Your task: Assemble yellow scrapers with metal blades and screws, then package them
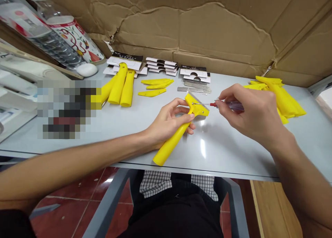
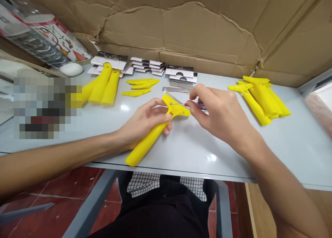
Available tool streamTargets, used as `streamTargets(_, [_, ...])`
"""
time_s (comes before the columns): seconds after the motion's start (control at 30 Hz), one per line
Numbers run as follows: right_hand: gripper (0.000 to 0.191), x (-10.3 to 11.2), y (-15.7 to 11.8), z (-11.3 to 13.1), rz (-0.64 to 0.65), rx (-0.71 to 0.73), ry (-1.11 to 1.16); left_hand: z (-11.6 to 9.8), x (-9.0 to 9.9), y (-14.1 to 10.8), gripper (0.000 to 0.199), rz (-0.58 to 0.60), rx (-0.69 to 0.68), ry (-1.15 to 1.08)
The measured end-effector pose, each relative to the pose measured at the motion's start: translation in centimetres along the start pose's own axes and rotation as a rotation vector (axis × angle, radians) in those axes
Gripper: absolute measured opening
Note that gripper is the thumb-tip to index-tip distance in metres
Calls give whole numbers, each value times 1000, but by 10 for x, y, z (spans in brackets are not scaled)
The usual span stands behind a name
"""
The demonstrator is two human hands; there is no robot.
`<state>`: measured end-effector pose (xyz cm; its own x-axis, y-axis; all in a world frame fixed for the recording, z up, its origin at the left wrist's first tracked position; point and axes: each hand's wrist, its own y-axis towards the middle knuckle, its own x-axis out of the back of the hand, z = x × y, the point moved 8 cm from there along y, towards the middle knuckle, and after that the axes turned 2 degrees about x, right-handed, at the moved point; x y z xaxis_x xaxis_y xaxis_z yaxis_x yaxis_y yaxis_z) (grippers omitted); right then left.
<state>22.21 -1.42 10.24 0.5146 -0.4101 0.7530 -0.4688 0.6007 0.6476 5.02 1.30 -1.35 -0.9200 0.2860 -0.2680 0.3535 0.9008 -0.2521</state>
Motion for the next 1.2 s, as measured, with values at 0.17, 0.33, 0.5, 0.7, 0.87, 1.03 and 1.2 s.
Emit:
streamTargets(0.17, [11, 7, 0, -1, -71, -57, 92, -1, 1, 0, 27, 5, 6, 20])
streamTargets(0.33, [9, 3, 1, 1, -25, -64, 101, -1, 1, 0, 28, 14, 12, 23])
streamTargets(0.5, [10, 5, 0, 12, -4, 53, -34, -1, -1, 0, 29, 27, -11, 38])
streamTargets(0.7, [20, 0, -2, 11, 88, 38, -135, -2, -1, 1, 26, 16, -27, 77])
streamTargets(0.87, [22, -5, 0, 18, 168, 127, -113, -3, 0, 1, 25, 2, -11, 62])
streamTargets(1.03, [25, -5, -1, 30, 186, 179, -186, -3, -2, 1, 26, 19, -37, 61])
streamTargets(1.2, [21, -3, -5, 50, 100, 309, -210, -2, -1, 2, 31, -3, -31, 59])
